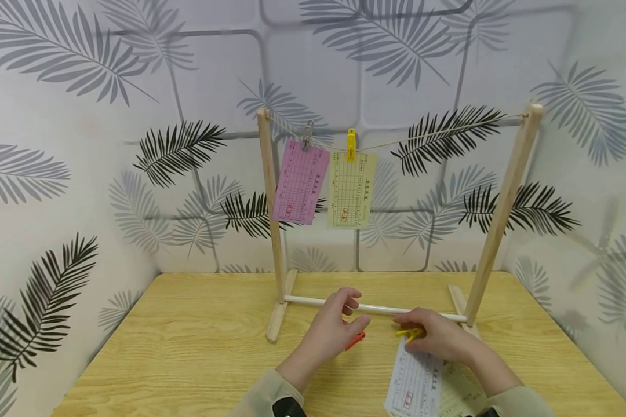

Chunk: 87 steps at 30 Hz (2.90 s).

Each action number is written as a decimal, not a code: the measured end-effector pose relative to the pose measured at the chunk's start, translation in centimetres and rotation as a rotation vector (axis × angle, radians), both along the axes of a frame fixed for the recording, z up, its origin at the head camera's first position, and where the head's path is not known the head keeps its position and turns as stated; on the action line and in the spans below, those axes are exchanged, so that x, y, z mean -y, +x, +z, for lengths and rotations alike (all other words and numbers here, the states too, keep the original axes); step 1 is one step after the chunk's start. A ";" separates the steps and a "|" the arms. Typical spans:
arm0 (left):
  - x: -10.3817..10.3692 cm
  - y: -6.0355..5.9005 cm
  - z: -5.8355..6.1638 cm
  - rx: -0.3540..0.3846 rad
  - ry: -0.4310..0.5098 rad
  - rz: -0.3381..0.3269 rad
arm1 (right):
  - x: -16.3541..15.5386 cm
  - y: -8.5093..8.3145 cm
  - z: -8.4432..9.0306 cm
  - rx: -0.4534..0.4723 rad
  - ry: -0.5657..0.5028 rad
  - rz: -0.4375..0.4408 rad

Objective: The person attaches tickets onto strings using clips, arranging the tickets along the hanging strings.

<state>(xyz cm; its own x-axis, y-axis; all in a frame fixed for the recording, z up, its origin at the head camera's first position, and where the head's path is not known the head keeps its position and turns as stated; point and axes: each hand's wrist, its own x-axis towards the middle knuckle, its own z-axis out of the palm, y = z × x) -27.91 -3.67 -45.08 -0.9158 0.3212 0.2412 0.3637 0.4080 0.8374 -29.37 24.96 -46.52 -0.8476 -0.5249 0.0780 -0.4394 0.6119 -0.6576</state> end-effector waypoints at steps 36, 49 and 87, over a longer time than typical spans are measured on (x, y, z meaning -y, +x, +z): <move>-0.4 -0.2 -0.7 0.032 0.000 -0.055 | 0.2 -0.1 0.6 0.045 -0.093 -0.166; -2.2 0.9 -1.0 0.050 -0.173 -0.179 | -0.3 0.4 1.4 0.007 -0.157 -0.216; -5.5 1.4 -3.3 -0.131 -0.642 -0.144 | -1.5 0.3 2.1 -0.038 -0.189 -0.252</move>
